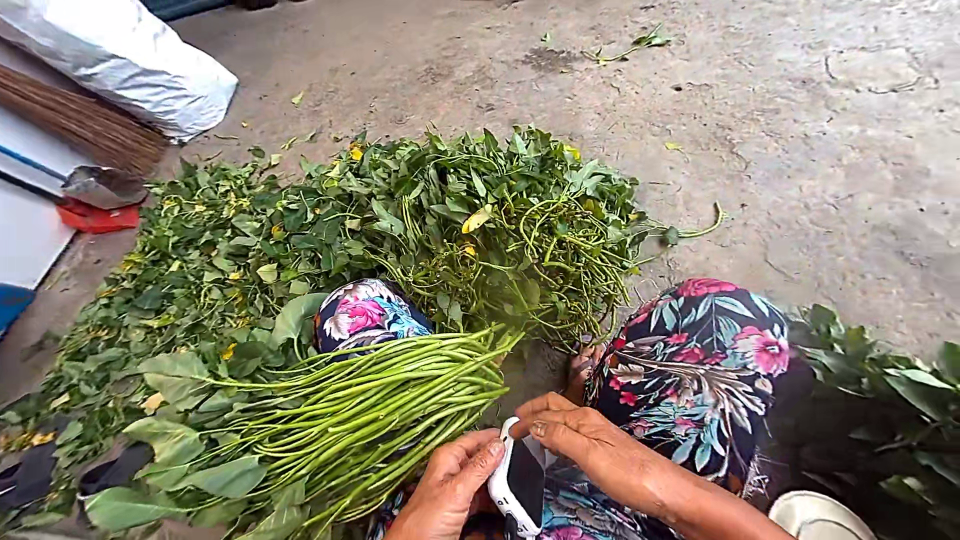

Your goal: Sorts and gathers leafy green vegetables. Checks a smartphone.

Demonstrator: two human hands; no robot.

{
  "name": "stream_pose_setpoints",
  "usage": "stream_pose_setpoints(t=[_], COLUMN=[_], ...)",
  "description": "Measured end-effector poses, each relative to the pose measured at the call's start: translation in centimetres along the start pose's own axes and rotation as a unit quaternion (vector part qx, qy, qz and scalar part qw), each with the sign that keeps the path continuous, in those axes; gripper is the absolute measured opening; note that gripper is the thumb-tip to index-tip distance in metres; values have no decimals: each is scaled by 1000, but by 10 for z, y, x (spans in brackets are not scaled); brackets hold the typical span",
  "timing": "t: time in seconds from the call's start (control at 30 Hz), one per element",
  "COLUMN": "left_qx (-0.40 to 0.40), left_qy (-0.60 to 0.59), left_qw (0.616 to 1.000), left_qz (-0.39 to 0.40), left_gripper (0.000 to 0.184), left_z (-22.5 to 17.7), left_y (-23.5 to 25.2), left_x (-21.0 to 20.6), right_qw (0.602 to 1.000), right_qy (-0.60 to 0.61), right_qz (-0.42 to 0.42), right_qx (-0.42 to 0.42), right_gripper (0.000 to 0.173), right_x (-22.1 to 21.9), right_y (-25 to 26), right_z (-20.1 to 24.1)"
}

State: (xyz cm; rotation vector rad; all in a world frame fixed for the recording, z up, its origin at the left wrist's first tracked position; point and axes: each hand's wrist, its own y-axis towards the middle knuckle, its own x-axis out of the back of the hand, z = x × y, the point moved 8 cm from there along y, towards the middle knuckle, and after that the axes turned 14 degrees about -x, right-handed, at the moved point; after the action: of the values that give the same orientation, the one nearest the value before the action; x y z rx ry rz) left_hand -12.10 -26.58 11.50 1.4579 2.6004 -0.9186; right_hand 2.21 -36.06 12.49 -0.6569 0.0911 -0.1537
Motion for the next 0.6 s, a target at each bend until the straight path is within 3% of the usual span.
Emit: stream_pose_setpoints(t=[0.13,0.3,0.6], left_qx=[10,-11,-24], left_qy=[-41,-118,-201], left_qw=[999,989,970], left_qz=[12,84,138], left_gripper=[35,39,39], left_z=[0,1,-1], left_y=[2,6,10], left_x=[-5,-14,-20], right_qw=[998,994,992], right_qy=[7,12,33], right_qz=[-42,-64,-79], right_qx=[42,85,92], right_gripper=[43,46,46], right_x=[2,10,18], right_y=[-12,-27,-38], right_z=[5,16,23])
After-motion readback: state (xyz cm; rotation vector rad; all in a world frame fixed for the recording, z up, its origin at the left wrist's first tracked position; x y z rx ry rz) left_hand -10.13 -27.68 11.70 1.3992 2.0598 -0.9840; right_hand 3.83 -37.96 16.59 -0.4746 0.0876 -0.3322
